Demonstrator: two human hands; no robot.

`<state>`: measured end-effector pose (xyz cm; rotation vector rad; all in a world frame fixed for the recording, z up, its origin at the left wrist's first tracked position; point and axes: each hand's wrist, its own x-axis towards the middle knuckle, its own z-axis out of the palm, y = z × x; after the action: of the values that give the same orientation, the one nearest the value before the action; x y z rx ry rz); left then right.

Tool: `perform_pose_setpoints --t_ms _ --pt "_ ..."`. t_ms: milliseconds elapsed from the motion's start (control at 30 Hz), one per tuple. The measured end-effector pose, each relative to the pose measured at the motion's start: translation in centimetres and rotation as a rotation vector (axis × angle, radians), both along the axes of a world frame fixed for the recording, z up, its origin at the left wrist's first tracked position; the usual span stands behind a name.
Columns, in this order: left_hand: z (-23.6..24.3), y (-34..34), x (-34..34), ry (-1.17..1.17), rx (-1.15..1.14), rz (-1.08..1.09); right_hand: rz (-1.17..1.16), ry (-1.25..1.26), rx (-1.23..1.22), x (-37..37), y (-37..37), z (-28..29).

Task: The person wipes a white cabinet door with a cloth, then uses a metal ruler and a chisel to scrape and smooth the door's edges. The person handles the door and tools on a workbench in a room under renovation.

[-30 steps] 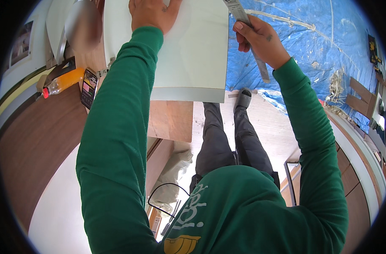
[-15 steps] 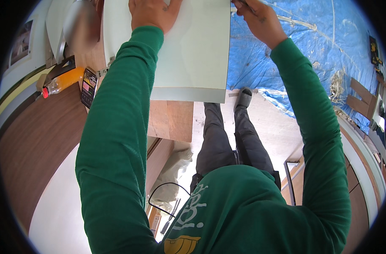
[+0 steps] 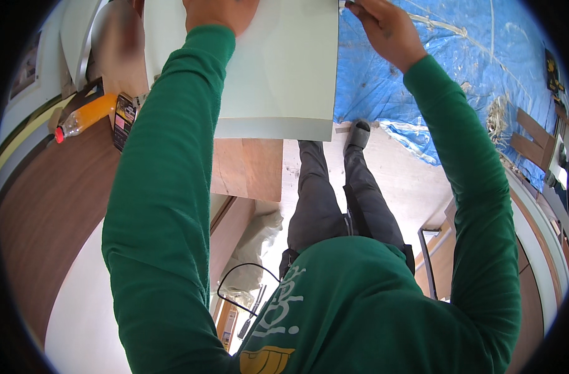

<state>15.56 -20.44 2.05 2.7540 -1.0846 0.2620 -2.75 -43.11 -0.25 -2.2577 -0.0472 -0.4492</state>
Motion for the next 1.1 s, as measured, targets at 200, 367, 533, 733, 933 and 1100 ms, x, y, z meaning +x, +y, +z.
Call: perform_pose_setpoints --t_ms 200,367,533,733,933,1100 --pt "-0.2 -0.2 0.2 -0.034 -0.015 -0.022 0.051 0.057 -0.054 -5.9 2.3 -0.7" --pt "-0.5 -0.6 0.2 -0.024 -0.039 -0.031 0.109 0.161 -0.031 -10.5 5.4 0.5" --pt "-0.2 -0.6 0.1 -0.004 -0.022 -0.021 0.195 0.246 -0.005 -14.3 8.0 1.5" --pt "0.0 -0.3 -0.2 0.015 0.005 -0.004 0.04 0.316 0.22 -14.4 7.9 3.1" --pt "-0.4 -0.9 0.3 -0.016 -0.017 -0.036 -0.069 0.188 0.26 -4.7 1.9 0.0" --pt "-0.2 -0.2 0.2 -0.015 -0.028 -0.012 -0.186 0.15 0.141 1.2 0.3 0.9"
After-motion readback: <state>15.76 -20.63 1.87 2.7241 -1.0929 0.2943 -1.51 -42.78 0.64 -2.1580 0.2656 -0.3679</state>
